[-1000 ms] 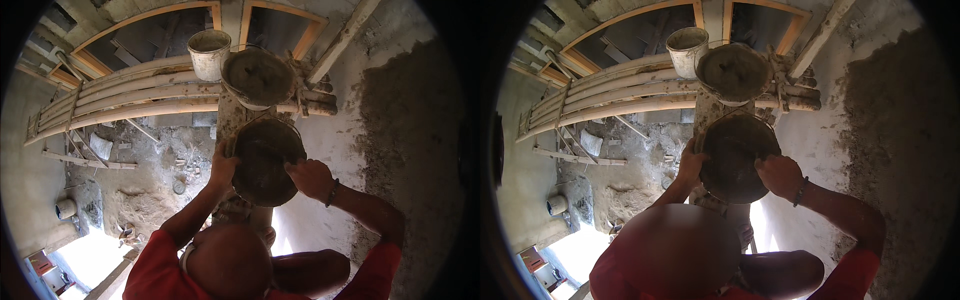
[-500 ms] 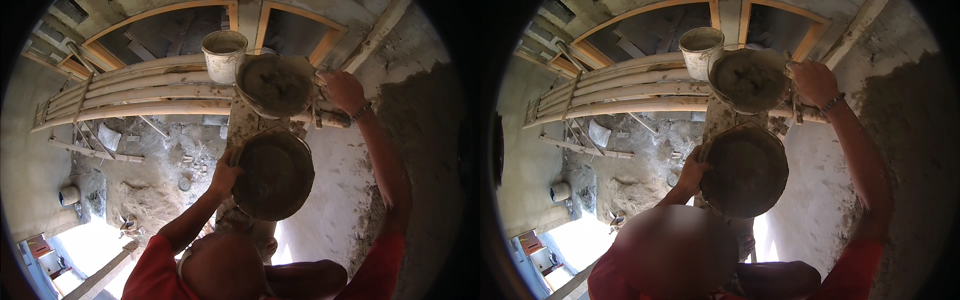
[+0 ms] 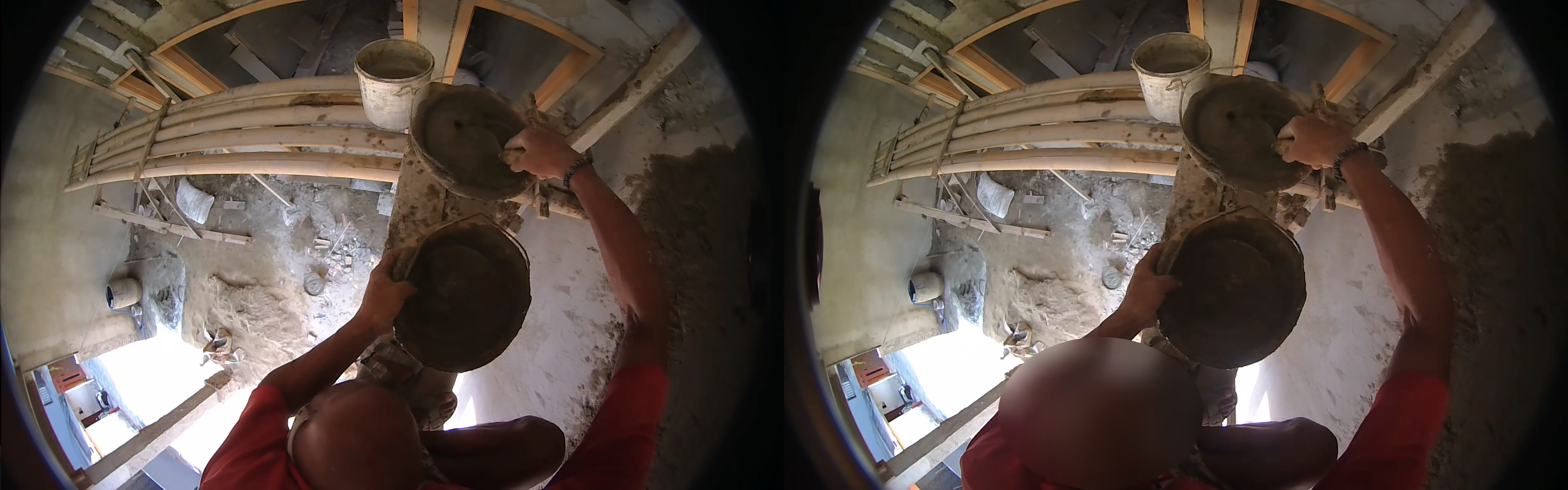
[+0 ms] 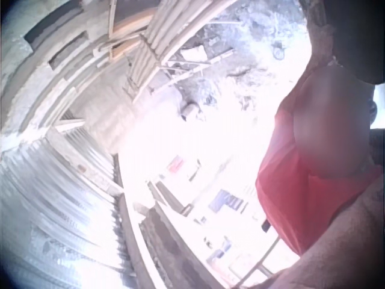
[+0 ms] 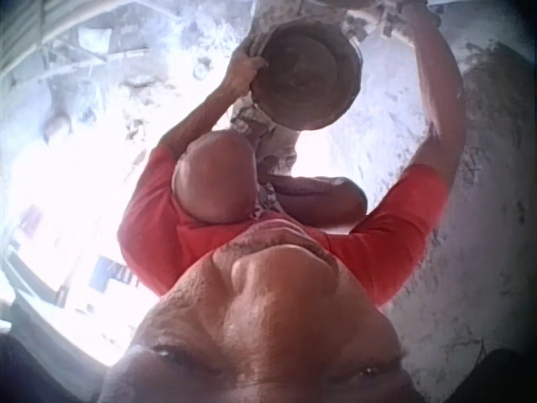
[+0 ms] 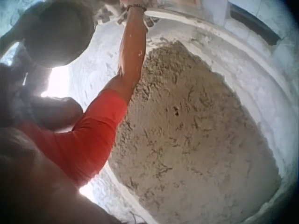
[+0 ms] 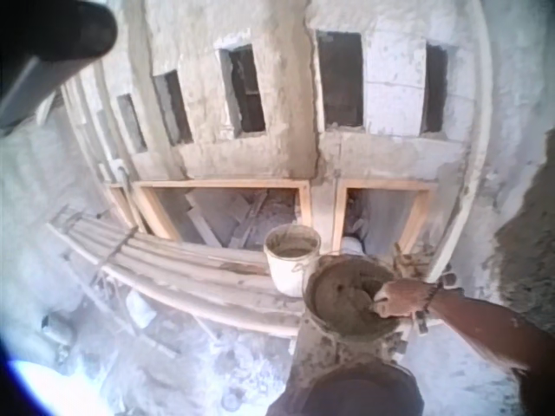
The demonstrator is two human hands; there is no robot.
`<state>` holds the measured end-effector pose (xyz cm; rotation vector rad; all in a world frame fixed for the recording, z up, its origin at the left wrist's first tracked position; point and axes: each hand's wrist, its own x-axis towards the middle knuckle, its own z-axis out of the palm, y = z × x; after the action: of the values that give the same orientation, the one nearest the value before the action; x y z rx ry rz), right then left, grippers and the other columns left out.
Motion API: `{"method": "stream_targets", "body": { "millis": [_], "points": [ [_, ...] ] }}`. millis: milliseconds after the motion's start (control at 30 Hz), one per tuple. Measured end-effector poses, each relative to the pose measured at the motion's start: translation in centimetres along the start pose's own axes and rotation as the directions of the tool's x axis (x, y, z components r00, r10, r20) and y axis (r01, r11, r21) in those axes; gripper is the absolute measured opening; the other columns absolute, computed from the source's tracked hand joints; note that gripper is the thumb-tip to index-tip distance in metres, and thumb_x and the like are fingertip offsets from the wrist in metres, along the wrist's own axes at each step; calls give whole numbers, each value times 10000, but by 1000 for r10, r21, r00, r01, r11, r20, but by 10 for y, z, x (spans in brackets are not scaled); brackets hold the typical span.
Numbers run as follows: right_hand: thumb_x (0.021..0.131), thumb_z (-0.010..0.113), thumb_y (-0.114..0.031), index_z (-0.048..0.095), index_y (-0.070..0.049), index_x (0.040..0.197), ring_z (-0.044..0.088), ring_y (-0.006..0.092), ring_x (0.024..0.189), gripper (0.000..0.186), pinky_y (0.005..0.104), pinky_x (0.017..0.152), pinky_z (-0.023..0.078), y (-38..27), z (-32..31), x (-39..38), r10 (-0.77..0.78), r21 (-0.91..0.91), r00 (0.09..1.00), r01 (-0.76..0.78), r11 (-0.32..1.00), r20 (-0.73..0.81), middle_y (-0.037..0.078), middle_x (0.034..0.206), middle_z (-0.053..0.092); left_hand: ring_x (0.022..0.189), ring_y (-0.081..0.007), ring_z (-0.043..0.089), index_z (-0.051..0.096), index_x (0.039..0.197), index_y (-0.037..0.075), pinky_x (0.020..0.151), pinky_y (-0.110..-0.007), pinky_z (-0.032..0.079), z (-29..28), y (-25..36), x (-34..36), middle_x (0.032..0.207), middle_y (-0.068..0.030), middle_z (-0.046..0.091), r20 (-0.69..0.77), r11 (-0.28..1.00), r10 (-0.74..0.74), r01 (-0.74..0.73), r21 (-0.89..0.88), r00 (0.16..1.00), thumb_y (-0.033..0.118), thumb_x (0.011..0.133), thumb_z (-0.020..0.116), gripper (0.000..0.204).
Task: The person applies wet plaster from a bucket to a wall using a trowel and then smooths it using a long wooden board by hand.
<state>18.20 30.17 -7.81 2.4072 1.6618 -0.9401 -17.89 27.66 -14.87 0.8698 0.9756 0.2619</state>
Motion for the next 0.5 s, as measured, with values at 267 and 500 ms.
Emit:
{"method": "stream_targets", "body": {
  "millis": [267, 500],
  "points": [
    [843, 627, -136, 648, 35, 1157, 545, 135, 459, 359, 330, 480, 454, -6, 9, -19, 45, 370, 996, -73, 926, 83, 72, 577, 580, 1068, -263, 592, 429, 1369, 28, 910, -360, 513, 4, -10, 2, 1181, -160, 583, -17, 994, 55, -53, 92, 998, -101, 721, 566, 675],
    [855, 608, -118, 610, 49, 1195, 572, 135, 499, 379, 321, 442, 466, 18, 22, -22, -12, 566, 997, -35, 824, 79, 94, 667, 610, 1043, -267, 605, 439, 1353, 27, 887, -372, 527, 4, -4, 2, 1164, -158, 592, 28, 999, 18, -16, -47, 999, -113, 738, 551, 640]
  ]
}}
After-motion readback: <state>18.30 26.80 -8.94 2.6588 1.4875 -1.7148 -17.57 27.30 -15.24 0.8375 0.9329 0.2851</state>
